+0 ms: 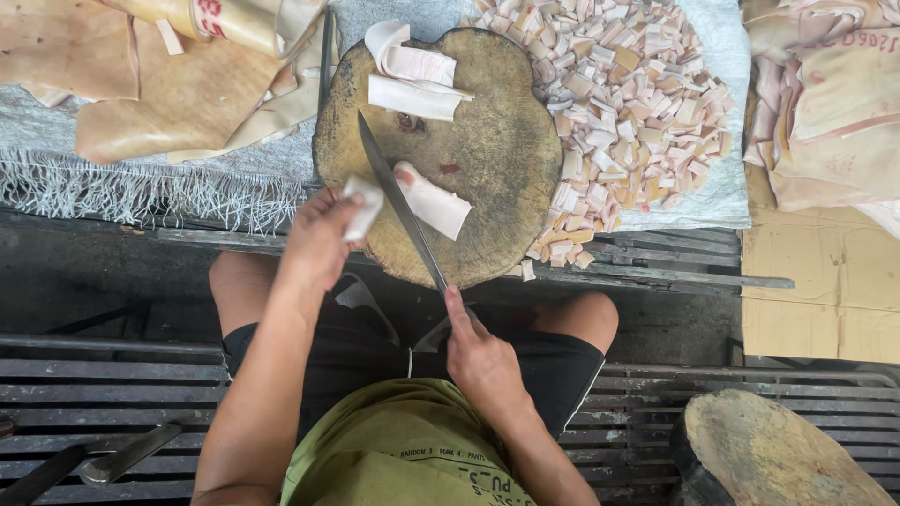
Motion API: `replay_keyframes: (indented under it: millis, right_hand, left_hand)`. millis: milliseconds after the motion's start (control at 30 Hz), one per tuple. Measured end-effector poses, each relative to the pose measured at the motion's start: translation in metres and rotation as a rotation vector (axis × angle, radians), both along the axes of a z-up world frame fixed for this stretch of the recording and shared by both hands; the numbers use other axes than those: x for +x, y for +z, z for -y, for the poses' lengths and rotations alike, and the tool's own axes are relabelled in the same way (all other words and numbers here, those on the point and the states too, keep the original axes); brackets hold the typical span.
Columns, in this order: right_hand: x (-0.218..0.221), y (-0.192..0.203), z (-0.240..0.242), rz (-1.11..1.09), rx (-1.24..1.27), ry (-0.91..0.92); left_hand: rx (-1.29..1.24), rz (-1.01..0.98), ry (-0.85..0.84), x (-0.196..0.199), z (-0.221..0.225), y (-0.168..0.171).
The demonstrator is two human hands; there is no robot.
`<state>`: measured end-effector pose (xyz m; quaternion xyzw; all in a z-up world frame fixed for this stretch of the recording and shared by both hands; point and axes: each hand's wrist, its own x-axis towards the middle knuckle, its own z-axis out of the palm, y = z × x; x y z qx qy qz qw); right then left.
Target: The person cuts folded sheets of pork fat into small cubes on a round wooden cutting board using a large knife. The person repeatedly slices the material, gathers the pieces, and continues cutting until a pile of diced fat accumulates on the board.
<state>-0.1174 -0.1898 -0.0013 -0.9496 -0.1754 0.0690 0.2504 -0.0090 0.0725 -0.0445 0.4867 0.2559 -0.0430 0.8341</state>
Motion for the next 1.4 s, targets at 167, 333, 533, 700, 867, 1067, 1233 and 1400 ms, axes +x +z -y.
replay_keyframes:
  millis: [167, 333, 533, 700, 867, 1067, 1233, 1400]
  right_hand:
    - [-0.02, 0.002, 0.032, -0.138, 0.228, -0.104]
    - [-0.031, 0.001, 0.051, -0.116, 0.356, -0.31]
    - [-0.022, -0.005, 0.075, -0.118, 0.358, -0.49]
    - [-0.012, -0.011, 0.079, -0.132, 0.314, -0.515]
    - [-0.002, -0.025, 0.085, 0.144, 0.215, -0.339]
    - [0.016, -0.036, 0.092, 0.143, 0.099, -0.277]
    - [0.02, -0.011, 0.104, -0.202, 0.047, -0.45]
    - [0.01, 0.016, 0.12, 0.53, 0.349, -0.289]
  left_hand:
    - [0.364, 0.166, -0.109, 0.05, -0.013, 0.032]
    - [1.517, 0.586, -0.038, 0.068, 0.01, 0.043]
    - [1.566, 0.452, -0.608, 0.035, 0.051, 0.026]
    - [1.185, 0.447, -0.783, 0.017, 0.062, 0.029]
    - [1.22, 0.458, -0.794, 0.012, 0.068, 0.028]
    - [1.618, 0.708, -0.866, 0.022, 0.064, 0.026]
    - [1.507, 0.667, -1.111, 0.034, 0.072, 0.029]
    - [1.367, 0.663, -1.14, 0.041, 0.071, 0.034]
